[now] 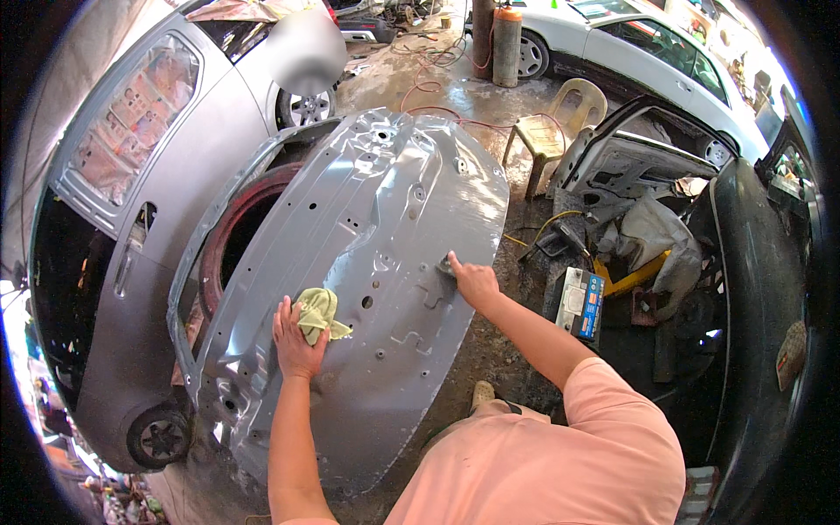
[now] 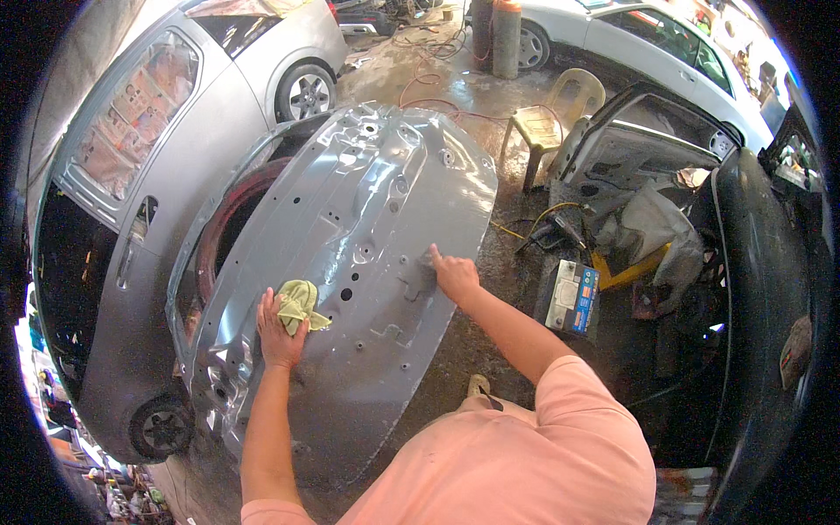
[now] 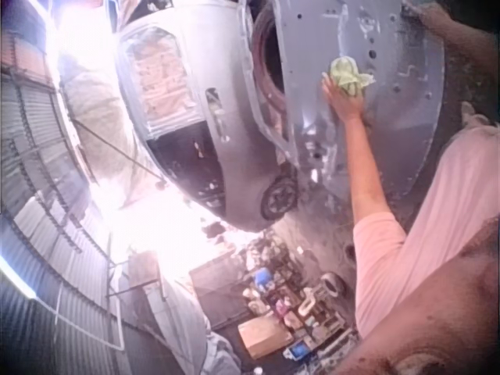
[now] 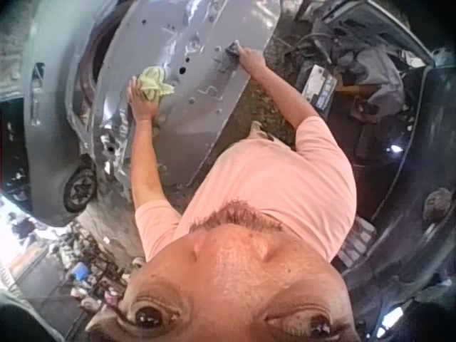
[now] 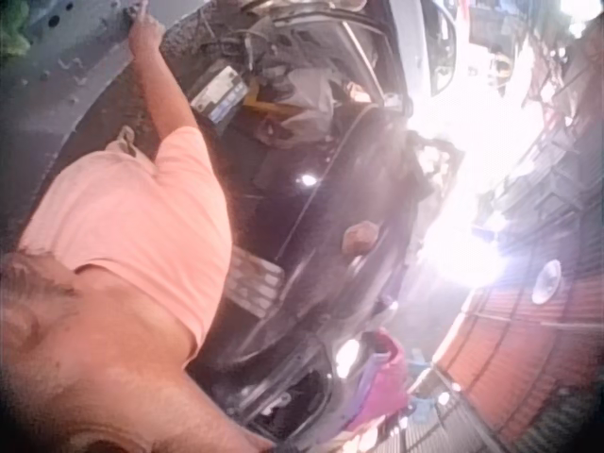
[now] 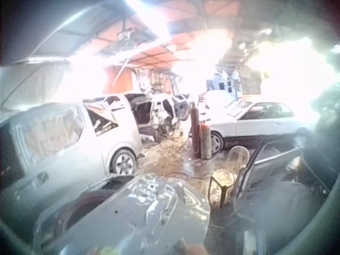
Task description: The person sands the surface of a large, grey car hood using a sanding block held in the right hand. They frequently wipe the surface with a yellow cloth held in the left hand to remove dust and inspect the finish. The person moves around the hood to cover different areas, alternating between sanding and wiping.
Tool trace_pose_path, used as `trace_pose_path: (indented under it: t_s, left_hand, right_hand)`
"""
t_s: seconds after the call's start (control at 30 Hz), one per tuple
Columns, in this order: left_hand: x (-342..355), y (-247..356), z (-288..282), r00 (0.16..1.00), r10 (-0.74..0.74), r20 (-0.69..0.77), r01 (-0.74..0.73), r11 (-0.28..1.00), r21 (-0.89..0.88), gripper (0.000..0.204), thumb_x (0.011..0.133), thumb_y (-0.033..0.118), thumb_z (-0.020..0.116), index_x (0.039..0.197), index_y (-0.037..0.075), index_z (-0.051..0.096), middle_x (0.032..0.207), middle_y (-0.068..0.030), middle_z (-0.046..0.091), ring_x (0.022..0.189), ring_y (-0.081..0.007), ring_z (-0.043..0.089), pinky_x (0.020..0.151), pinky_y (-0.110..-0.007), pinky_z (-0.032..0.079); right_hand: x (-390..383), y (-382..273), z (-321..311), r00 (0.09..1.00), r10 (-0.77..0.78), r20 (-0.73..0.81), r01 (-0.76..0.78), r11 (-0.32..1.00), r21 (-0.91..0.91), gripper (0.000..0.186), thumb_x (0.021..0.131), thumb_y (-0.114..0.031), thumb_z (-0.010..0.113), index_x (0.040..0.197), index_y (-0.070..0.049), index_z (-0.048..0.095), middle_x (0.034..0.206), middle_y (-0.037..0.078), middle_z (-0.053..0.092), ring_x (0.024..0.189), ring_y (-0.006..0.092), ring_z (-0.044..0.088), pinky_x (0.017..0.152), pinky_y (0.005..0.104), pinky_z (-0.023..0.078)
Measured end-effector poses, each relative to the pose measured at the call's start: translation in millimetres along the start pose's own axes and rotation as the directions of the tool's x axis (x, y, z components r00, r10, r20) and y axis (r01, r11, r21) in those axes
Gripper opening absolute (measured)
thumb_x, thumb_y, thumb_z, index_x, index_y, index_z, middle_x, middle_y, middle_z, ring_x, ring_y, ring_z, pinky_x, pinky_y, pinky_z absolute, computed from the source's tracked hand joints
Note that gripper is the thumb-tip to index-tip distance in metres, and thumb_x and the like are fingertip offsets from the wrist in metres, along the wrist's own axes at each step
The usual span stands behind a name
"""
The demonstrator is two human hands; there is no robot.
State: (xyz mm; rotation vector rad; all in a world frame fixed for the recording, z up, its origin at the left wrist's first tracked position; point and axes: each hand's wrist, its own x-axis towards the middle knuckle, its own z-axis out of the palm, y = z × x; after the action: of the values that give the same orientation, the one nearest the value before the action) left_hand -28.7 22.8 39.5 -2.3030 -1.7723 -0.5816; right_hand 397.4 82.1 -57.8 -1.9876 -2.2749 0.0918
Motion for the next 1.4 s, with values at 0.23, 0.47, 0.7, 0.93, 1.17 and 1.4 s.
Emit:
trace_pose_path:
  t_s: [0.23,0.47,0.7,0.93,1.17,1.4]
  left_hand:
    - [1.8,-5.4,3.9,1.000,0.027,-0.006,-0.027,0.999,0.021,0.085,0.091,0.047,0.074,0.159,0.018,0.033,0.169,-0.0135,0.032,0.155,-0.0388,0.031,0.127,-0.056,0.027]
    - [0.7,-3.4,4.1,0.999,0.032,-0.009,-0.032,0.999,0.029,0.083,0.093,0.048,0.072,0.159,0.016,0.033,0.169,-0.0127,0.031,0.155,-0.0379,0.031,0.128,-0.054,0.026]
    - [4.8,-3.0,6.6,0.999,0.045,-0.029,-0.045,0.999,-0.003,0.082,0.093,0.044,0.074,0.158,0.013,0.034,0.169,-0.0122,0.032,0.154,-0.0402,0.031,0.128,-0.055,0.026]
    - [4.7,-0.5,6.0,0.999,0.038,-0.021,-0.037,0.999,0.029,0.082,0.093,0.046,0.073,0.158,0.014,0.036,0.168,-0.0127,0.033,0.154,-0.0386,0.033,0.128,-0.054,0.027]
    - [4.4,-3.9,9.6,0.997,0.066,-0.037,-0.065,0.998,0.025,0.083,0.093,0.048,0.073,0.158,0.015,0.034,0.168,-0.0134,0.034,0.154,-0.0391,0.033,0.128,-0.055,0.027]
    - [5.9,-3.8,8.7,0.997,0.071,-0.026,-0.071,0.997,0.033,0.084,0.093,0.048,0.073,0.159,0.015,0.033,0.168,-0.0137,0.034,0.154,-0.0386,0.033,0.128,-0.055,0.026]
  right_hand:
    - [-21.8,-79.9,2.2,0.988,-0.142,-0.066,0.153,0.965,0.213,0.068,0.092,-0.007,0.055,0.160,-0.012,0.045,0.089,0.015,0.076,0.079,0.0347,0.076,0.069,0.0491,0.060]
    - [-31.4,-48.9,17.0,0.999,0.026,0.038,-0.031,0.989,0.147,0.071,0.094,-0.010,0.056,0.163,-0.015,0.040,0.100,0.013,0.077,0.083,0.0312,0.077,0.072,0.0460,0.059]
    - [-22.0,-134.2,0.5,0.985,-0.174,-0.001,0.171,0.968,0.181,0.067,0.096,-0.008,0.051,0.162,-0.014,0.041,0.094,0.010,0.075,0.084,0.0297,0.076,0.071,0.0449,0.060]
    - [-26.1,-68.3,20.4,0.998,0.069,0.004,-0.068,0.982,0.176,0.071,0.096,-0.009,0.054,0.165,-0.014,0.036,0.094,0.010,0.075,0.078,0.0291,0.076,0.069,0.0433,0.058]
    - [-64.4,-68.8,24.5,0.897,-0.440,-0.050,0.441,0.897,0.032,0.070,0.099,-0.013,0.054,0.166,-0.024,0.035,0.098,0.009,0.074,0.081,0.0294,0.075,0.068,0.0413,0.057]
    - [-40.3,-64.0,-8.6,0.952,-0.294,0.084,0.287,0.954,0.087,0.069,0.098,-0.013,0.056,0.164,-0.019,0.040,0.095,0.011,0.076,0.081,0.0299,0.077,0.067,0.0436,0.059]
